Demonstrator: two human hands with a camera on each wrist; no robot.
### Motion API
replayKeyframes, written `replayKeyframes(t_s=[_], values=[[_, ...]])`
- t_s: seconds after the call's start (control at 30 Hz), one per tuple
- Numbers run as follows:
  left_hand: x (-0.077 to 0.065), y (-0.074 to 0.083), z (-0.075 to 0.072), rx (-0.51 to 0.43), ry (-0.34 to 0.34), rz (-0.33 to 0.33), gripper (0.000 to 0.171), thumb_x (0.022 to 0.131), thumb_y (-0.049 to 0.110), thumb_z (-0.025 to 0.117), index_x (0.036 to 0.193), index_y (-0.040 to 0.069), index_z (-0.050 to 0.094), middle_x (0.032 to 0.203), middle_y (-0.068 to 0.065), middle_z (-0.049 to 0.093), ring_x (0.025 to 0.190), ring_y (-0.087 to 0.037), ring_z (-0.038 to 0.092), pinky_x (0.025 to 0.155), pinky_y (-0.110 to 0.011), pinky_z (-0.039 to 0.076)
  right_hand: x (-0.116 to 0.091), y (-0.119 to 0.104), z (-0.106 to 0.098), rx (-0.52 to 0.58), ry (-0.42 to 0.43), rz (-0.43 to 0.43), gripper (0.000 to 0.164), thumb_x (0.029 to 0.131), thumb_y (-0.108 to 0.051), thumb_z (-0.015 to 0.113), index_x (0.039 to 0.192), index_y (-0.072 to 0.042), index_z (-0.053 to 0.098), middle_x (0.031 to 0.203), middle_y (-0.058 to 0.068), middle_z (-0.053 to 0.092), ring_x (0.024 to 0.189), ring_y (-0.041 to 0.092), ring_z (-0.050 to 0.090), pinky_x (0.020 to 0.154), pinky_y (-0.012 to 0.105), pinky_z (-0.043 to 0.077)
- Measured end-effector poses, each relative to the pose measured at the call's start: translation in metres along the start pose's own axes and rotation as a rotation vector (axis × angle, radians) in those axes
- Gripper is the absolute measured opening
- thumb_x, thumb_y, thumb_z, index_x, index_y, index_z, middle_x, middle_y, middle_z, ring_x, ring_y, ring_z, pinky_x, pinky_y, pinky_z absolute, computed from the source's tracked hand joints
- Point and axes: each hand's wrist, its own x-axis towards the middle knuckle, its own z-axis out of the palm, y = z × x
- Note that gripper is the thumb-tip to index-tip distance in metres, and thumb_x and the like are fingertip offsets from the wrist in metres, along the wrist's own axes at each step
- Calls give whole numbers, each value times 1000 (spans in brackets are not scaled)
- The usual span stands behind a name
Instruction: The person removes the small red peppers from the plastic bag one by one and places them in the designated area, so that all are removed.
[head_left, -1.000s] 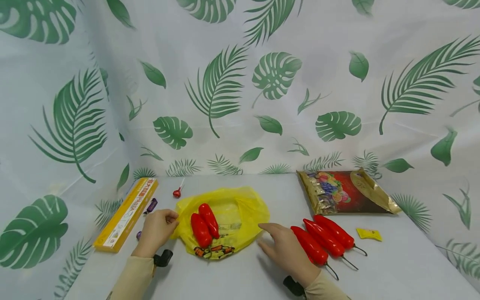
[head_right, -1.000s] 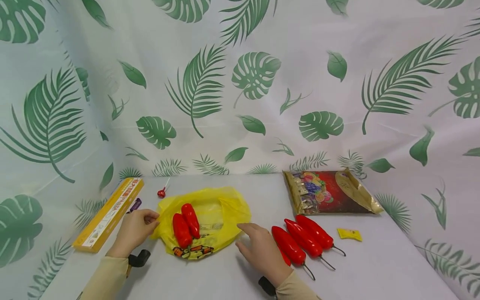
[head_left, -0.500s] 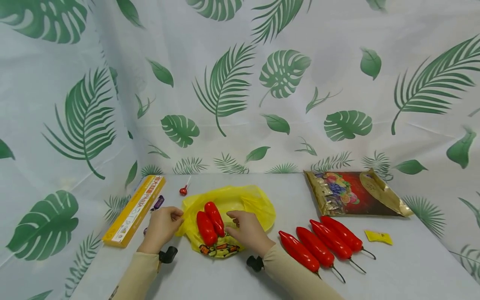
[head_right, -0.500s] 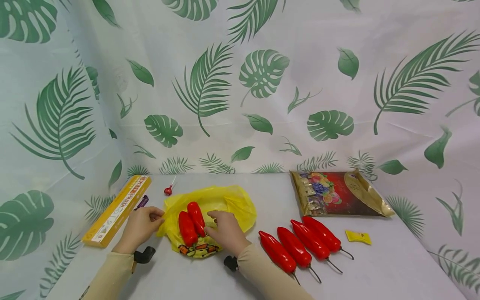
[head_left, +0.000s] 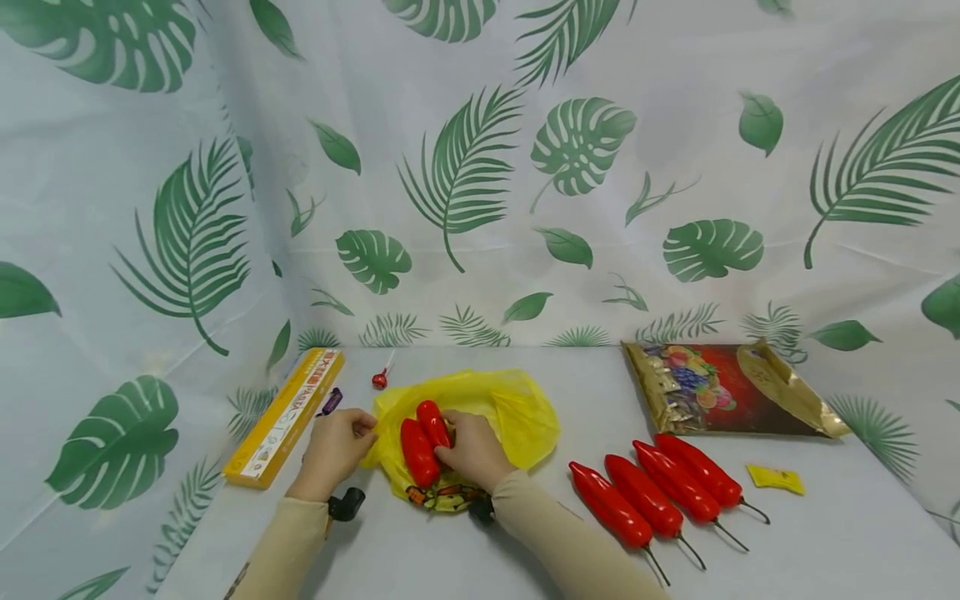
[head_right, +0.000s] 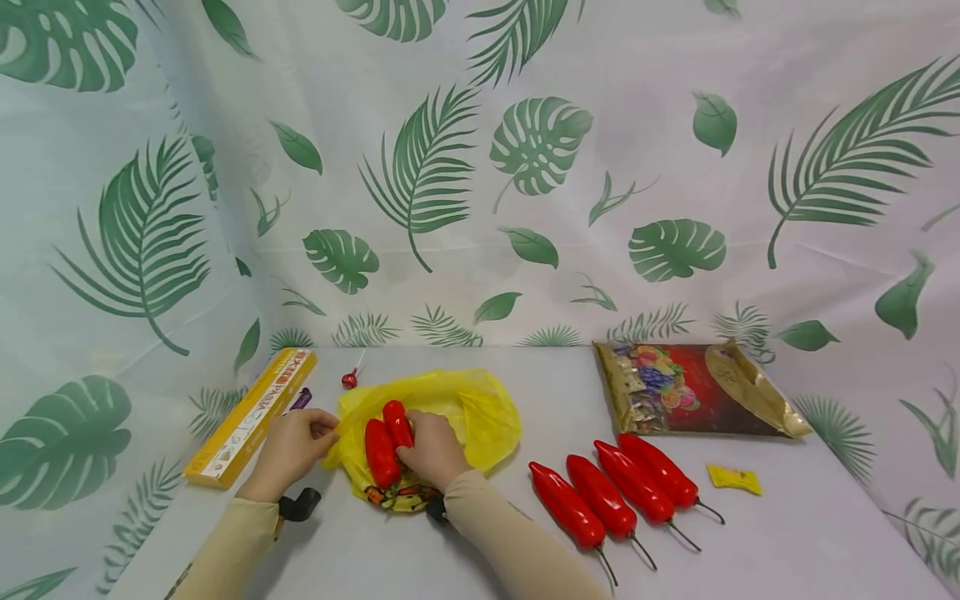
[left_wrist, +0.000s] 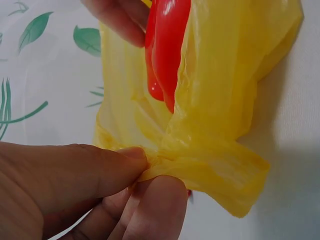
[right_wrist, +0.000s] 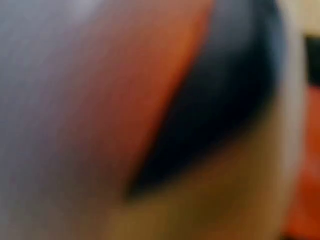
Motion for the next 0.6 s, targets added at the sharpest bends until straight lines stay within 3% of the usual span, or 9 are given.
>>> replayKeyframes(t_s=[0.3,0.6], values=[[0,3,4,-1,-13,-11,9,89,8,78,96,4,78,83,-6,74,71,-13,62,60,-24,52,-1,-1,-2,58,11,30,56,89,-4,74,144,-3,60,130,13,71,97,21,63,87,38,63],[-1,4,2,1,-6,13,10,89,8,79,97,3,78,84,-6,75,73,-14,65,64,-27,55,-18,4,-21,95,33,10,53,90,-5,76,142,-5,63,133,12,71,99,20,67,80,33,63]])
